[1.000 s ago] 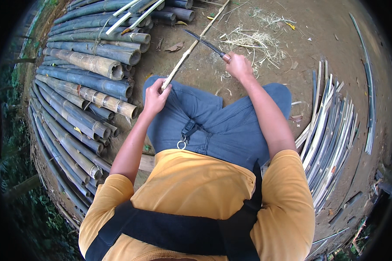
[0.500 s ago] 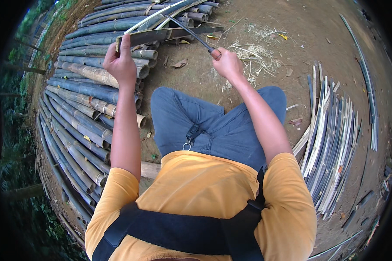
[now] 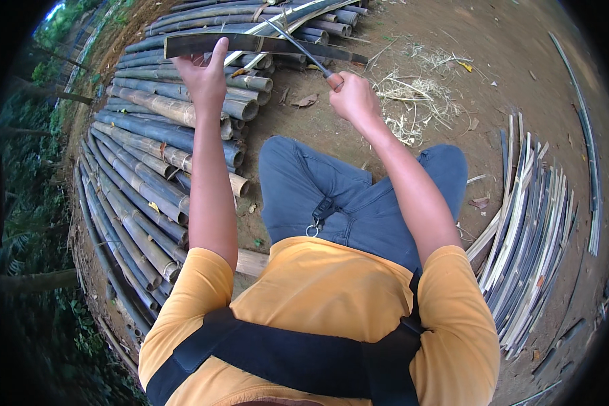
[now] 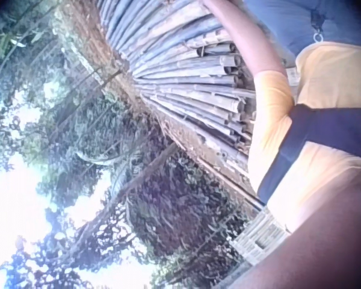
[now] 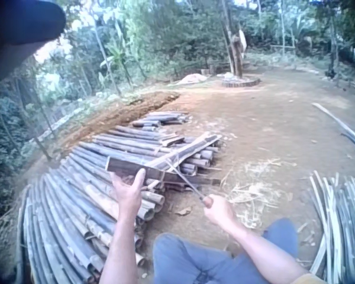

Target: The person shaves and thins out long strips of bamboo using a knife and a machete while sitting on the ground next to a pile of bamboo poles.

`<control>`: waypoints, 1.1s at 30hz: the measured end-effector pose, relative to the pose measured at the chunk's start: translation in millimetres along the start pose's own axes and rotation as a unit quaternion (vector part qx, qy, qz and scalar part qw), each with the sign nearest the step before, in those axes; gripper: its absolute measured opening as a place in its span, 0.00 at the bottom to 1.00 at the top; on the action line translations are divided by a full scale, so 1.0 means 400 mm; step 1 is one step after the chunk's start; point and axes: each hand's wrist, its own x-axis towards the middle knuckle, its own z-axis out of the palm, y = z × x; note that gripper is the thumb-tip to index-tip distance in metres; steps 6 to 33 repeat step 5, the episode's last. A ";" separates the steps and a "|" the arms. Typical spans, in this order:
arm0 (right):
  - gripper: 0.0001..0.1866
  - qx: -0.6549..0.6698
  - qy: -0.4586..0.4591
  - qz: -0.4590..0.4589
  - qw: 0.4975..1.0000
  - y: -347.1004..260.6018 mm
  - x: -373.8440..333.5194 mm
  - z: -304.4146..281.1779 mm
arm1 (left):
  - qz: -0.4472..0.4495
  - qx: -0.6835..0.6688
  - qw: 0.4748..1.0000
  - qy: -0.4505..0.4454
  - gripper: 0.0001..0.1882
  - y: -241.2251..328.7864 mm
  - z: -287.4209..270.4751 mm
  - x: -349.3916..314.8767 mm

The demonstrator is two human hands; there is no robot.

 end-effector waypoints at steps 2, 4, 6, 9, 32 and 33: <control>0.10 0.000 -0.003 0.000 1.000 -0.006 0.017 -0.002 | 0.040 -0.039 0.998 0.019 0.36 -0.040 0.004 0.007; 0.11 -0.003 -0.010 0.003 1.000 -0.006 0.034 -0.004 | 0.027 -0.081 0.995 0.061 0.33 -0.053 0.012 -0.001; 0.12 -0.006 -0.016 0.005 1.000 -0.004 0.042 -0.004 | 0.020 -0.103 0.991 0.080 0.32 -0.053 0.018 -0.012; 0.12 -0.006 -0.016 0.005 1.000 -0.004 0.042 -0.004 | 0.020 -0.103 0.991 0.080 0.32 -0.053 0.018 -0.012; 0.12 -0.006 -0.016 0.005 1.000 -0.004 0.042 -0.004 | 0.020 -0.103 0.991 0.080 0.32 -0.053 0.018 -0.012; 0.12 -0.006 -0.016 0.005 1.000 -0.004 0.042 -0.004 | 0.020 -0.103 0.991 0.080 0.32 -0.053 0.018 -0.012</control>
